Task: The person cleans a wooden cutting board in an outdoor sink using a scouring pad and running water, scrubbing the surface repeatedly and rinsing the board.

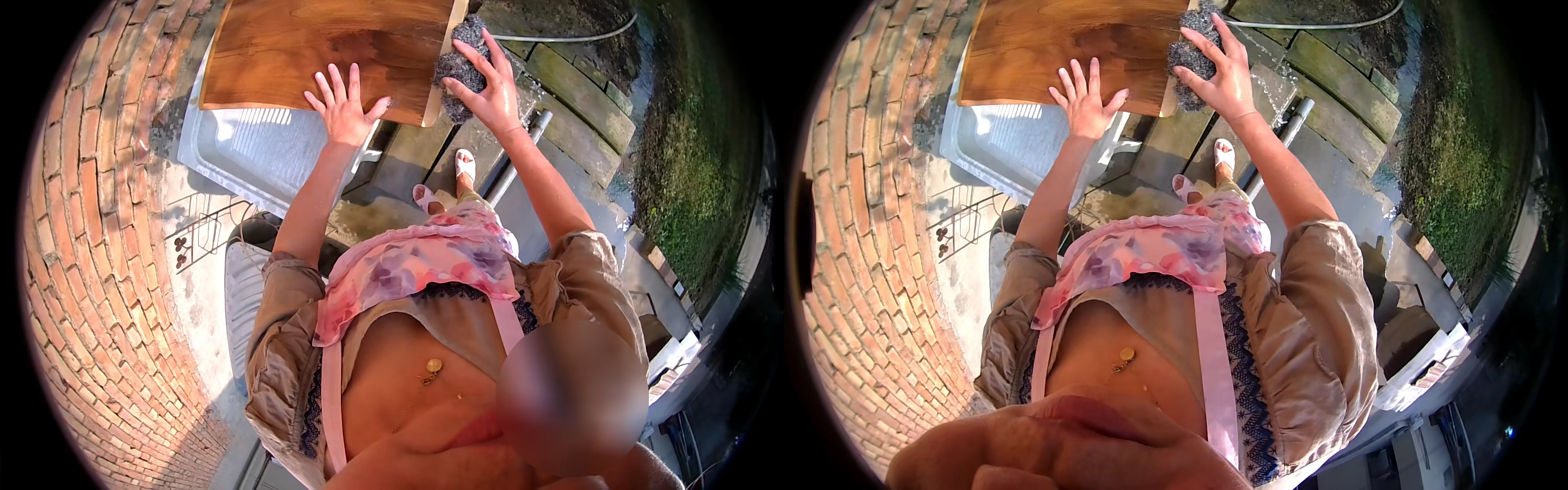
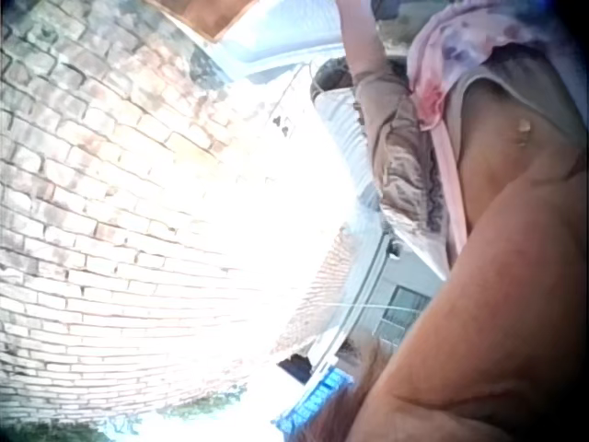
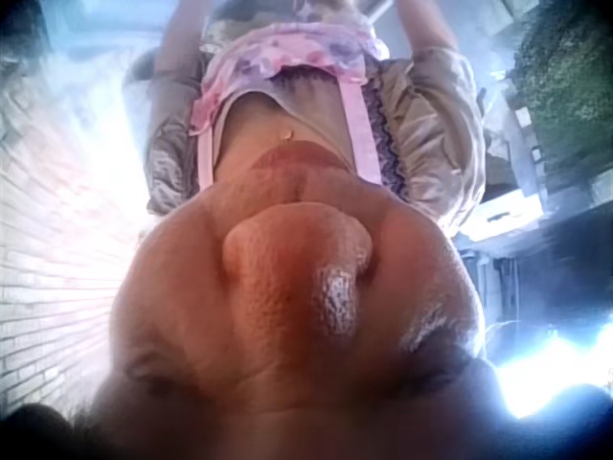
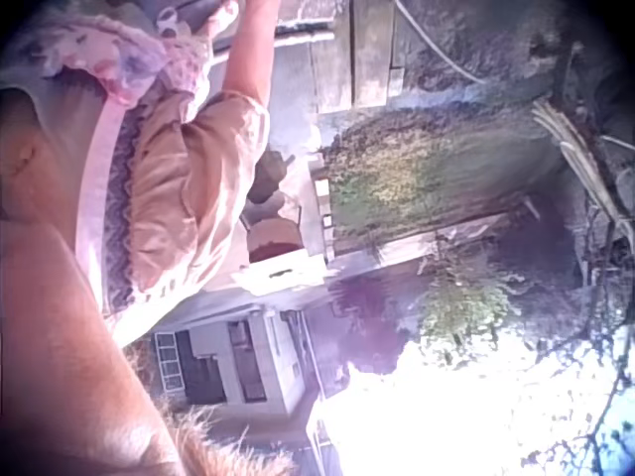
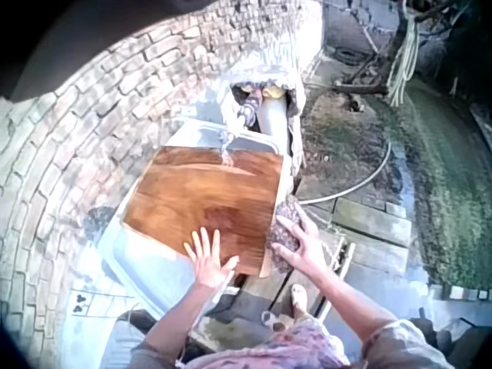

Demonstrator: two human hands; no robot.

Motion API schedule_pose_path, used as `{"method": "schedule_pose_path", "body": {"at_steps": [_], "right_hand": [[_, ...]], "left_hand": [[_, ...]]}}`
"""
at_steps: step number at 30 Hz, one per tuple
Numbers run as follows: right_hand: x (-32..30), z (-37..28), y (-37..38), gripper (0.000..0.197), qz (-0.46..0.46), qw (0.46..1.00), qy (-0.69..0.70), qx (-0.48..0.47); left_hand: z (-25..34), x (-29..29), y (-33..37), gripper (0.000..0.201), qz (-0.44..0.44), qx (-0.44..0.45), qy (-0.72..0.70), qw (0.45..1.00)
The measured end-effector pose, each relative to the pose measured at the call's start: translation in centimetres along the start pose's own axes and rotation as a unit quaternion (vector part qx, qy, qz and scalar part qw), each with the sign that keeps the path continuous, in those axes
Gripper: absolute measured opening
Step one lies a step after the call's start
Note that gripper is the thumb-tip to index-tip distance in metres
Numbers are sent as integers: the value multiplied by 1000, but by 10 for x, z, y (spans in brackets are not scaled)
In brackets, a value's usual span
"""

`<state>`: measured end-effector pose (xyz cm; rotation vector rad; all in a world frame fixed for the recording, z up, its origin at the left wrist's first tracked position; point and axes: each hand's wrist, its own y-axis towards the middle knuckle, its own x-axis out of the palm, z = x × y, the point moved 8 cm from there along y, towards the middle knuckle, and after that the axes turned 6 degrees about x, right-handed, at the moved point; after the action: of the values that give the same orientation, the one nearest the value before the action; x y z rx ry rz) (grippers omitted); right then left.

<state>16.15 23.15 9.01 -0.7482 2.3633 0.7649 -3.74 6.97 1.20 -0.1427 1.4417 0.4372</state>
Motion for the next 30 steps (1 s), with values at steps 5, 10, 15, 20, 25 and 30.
{"method": "schedule_pose_path", "body": {"at_steps": [5,10,15,20,25,30], "right_hand": [[122,-41,31,62,-155,948,-276,-40],[126,-49,4,56,-187,954,-186,-144],[68,52,91,54,-112,955,-255,-106],[140,53,230,70,-45,912,-407,-24],[182,-51,136,55,-148,948,-227,-168],[82,33,104,51,-151,943,-209,-209]], "left_hand": [[0,-17,0,131,-9,61,-38,997],[-89,-44,11,144,-13,-7,-56,998],[-86,-38,30,144,-81,-36,-5,996],[-77,-37,44,130,-33,-16,-15,999],[-128,-25,32,75,5,-88,-97,991],[-106,-20,63,63,95,-224,-66,968]]}}
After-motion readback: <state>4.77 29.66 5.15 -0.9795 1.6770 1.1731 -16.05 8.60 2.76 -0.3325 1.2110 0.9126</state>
